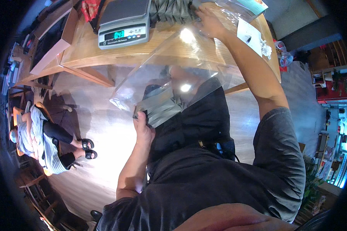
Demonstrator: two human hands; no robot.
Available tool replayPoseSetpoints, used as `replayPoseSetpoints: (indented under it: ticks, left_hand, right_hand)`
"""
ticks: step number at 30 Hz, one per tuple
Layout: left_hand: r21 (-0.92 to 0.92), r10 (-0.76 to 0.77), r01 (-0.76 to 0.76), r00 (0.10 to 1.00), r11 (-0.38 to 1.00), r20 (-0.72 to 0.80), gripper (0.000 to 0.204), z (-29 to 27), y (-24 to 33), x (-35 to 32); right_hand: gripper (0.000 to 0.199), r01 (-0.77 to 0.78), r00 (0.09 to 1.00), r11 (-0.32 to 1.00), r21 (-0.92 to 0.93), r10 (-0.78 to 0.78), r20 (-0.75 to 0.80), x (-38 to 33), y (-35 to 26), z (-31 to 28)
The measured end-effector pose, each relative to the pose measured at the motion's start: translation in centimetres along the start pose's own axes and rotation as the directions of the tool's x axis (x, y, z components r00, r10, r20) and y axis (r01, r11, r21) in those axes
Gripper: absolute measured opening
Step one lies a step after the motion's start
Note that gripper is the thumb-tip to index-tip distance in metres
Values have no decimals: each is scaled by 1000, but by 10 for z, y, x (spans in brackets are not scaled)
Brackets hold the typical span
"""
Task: The person puts several grey rectangular objects into a large clear plastic bag.
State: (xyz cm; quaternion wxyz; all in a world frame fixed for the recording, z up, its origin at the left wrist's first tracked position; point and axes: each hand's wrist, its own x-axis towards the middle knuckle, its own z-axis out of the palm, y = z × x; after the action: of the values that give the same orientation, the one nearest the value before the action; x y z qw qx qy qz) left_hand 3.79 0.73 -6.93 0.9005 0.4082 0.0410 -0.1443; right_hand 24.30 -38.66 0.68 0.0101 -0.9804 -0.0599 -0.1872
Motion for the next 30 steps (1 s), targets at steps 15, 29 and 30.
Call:
replayPoseSetpoints:
  ticks: [15, 29, 30]
  left_hand:
    - [27, 46, -49, 993, 998, 104, 68, 18, 2, -3]
    - [254, -32, -107, 871, 961, 491, 72, 40, 15, -33]
    - [222, -21, -105, 866, 969, 499, 67, 46, 16, -37]
  right_hand:
    - [35, 174, 615, 497, 850, 620, -488, -165, -54, -244]
    - [45, 136, 647, 505, 852, 606, -463, -284, -140, -253]
    - [33, 109, 644, 520, 847, 612, -458, -289, -138, -249]
